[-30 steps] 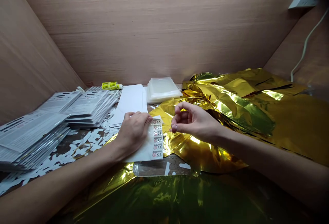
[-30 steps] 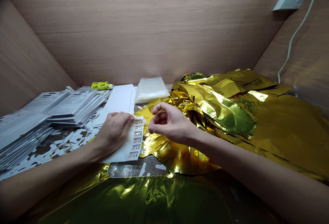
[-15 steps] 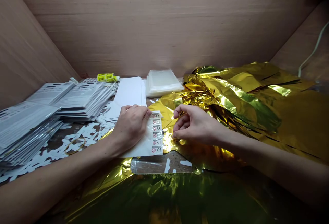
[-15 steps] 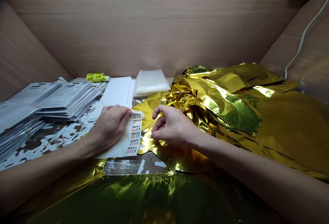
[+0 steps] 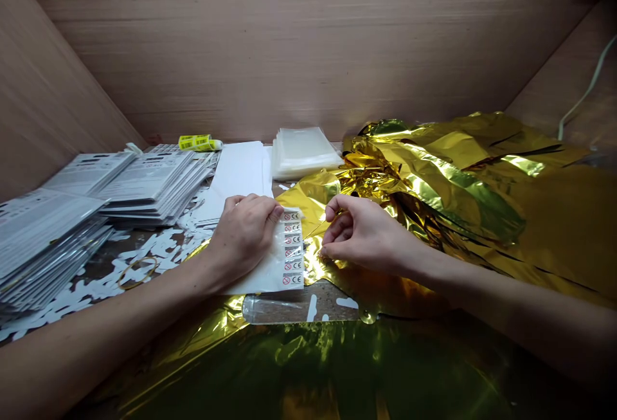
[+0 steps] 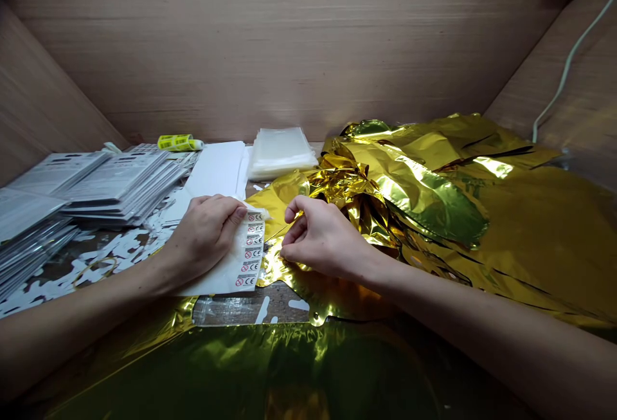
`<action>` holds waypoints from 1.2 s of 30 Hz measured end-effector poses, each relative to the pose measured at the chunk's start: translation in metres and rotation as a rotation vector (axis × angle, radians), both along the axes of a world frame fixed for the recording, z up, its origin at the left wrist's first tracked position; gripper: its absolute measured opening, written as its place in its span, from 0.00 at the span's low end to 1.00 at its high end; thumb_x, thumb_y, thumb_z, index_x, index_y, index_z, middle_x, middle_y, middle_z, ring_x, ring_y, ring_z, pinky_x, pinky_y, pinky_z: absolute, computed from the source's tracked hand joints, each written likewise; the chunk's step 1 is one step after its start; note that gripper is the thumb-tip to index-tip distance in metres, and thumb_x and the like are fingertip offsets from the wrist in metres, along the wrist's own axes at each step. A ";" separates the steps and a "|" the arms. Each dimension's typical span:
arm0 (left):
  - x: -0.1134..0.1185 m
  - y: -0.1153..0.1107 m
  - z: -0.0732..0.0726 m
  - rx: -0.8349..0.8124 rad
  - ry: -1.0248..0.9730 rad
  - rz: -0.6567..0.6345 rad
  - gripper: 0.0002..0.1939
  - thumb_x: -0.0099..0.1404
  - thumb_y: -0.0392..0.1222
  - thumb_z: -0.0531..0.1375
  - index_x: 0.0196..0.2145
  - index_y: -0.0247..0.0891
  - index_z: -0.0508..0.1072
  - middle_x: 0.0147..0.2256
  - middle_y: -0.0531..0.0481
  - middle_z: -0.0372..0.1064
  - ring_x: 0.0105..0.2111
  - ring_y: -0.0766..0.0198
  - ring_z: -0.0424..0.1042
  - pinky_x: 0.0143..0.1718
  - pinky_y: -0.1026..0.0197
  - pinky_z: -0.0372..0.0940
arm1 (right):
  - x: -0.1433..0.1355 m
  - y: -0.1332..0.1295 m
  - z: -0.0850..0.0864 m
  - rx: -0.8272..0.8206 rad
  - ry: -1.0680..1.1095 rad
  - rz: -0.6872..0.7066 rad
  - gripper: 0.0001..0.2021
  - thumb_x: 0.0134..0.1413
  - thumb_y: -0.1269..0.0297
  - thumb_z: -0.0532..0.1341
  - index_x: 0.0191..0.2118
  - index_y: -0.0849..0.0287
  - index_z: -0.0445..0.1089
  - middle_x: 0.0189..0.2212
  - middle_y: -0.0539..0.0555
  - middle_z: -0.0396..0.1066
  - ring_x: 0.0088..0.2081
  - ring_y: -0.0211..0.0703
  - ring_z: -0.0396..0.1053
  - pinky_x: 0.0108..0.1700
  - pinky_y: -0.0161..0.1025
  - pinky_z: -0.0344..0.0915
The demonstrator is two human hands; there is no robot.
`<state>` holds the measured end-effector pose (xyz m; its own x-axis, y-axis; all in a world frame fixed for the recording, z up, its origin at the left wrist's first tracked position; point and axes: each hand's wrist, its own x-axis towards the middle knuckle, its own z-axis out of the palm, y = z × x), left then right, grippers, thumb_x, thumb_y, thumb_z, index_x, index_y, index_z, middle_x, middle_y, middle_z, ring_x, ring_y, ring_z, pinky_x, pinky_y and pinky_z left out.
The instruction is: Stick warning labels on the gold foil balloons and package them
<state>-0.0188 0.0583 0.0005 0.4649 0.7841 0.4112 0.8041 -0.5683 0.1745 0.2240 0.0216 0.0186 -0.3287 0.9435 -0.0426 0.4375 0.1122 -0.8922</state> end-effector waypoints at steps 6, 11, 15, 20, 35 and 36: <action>-0.001 -0.001 0.000 0.010 -0.003 -0.008 0.17 0.78 0.43 0.48 0.32 0.39 0.69 0.33 0.46 0.75 0.34 0.55 0.68 0.45 0.47 0.58 | 0.000 -0.003 -0.001 0.112 -0.025 0.029 0.17 0.41 0.76 0.66 0.36 0.54 0.61 0.28 0.48 0.78 0.28 0.40 0.76 0.28 0.35 0.70; 0.000 0.000 0.000 -0.011 0.002 -0.011 0.18 0.79 0.44 0.47 0.34 0.39 0.70 0.34 0.47 0.74 0.36 0.55 0.69 0.46 0.47 0.57 | -0.003 -0.009 0.000 0.275 -0.103 0.006 0.14 0.43 0.74 0.64 0.35 0.54 0.62 0.27 0.47 0.76 0.26 0.39 0.74 0.27 0.35 0.68; -0.001 0.000 0.000 -0.013 0.000 -0.015 0.19 0.79 0.45 0.46 0.33 0.39 0.69 0.34 0.47 0.74 0.35 0.55 0.69 0.46 0.47 0.56 | -0.004 -0.013 0.000 0.328 -0.088 0.036 0.14 0.44 0.76 0.63 0.36 0.55 0.62 0.28 0.46 0.76 0.26 0.38 0.74 0.28 0.34 0.68; -0.002 0.001 -0.001 -0.018 -0.004 -0.025 0.19 0.79 0.45 0.46 0.34 0.39 0.70 0.34 0.48 0.73 0.36 0.55 0.69 0.47 0.48 0.56 | -0.004 -0.016 0.001 0.415 -0.123 0.051 0.14 0.45 0.79 0.62 0.36 0.55 0.63 0.27 0.44 0.76 0.26 0.35 0.72 0.29 0.32 0.68; -0.001 -0.001 0.002 -0.021 0.019 -0.029 0.19 0.79 0.45 0.46 0.34 0.39 0.70 0.35 0.48 0.75 0.37 0.57 0.69 0.48 0.50 0.55 | -0.003 -0.012 -0.003 0.619 -0.445 0.092 0.07 0.55 0.72 0.63 0.40 0.57 0.72 0.34 0.51 0.76 0.35 0.42 0.70 0.38 0.38 0.62; -0.001 -0.001 0.002 -0.021 0.022 -0.027 0.19 0.79 0.45 0.46 0.34 0.39 0.70 0.35 0.48 0.75 0.37 0.57 0.69 0.48 0.50 0.55 | -0.003 -0.011 -0.004 0.612 -0.463 0.110 0.06 0.57 0.72 0.62 0.40 0.57 0.72 0.33 0.51 0.75 0.34 0.42 0.69 0.38 0.38 0.62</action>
<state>-0.0197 0.0571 0.0021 0.4947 0.7797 0.3838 0.7924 -0.5861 0.1693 0.2207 0.0105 0.0149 -0.4977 0.8061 0.3201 0.7082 0.5908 -0.3865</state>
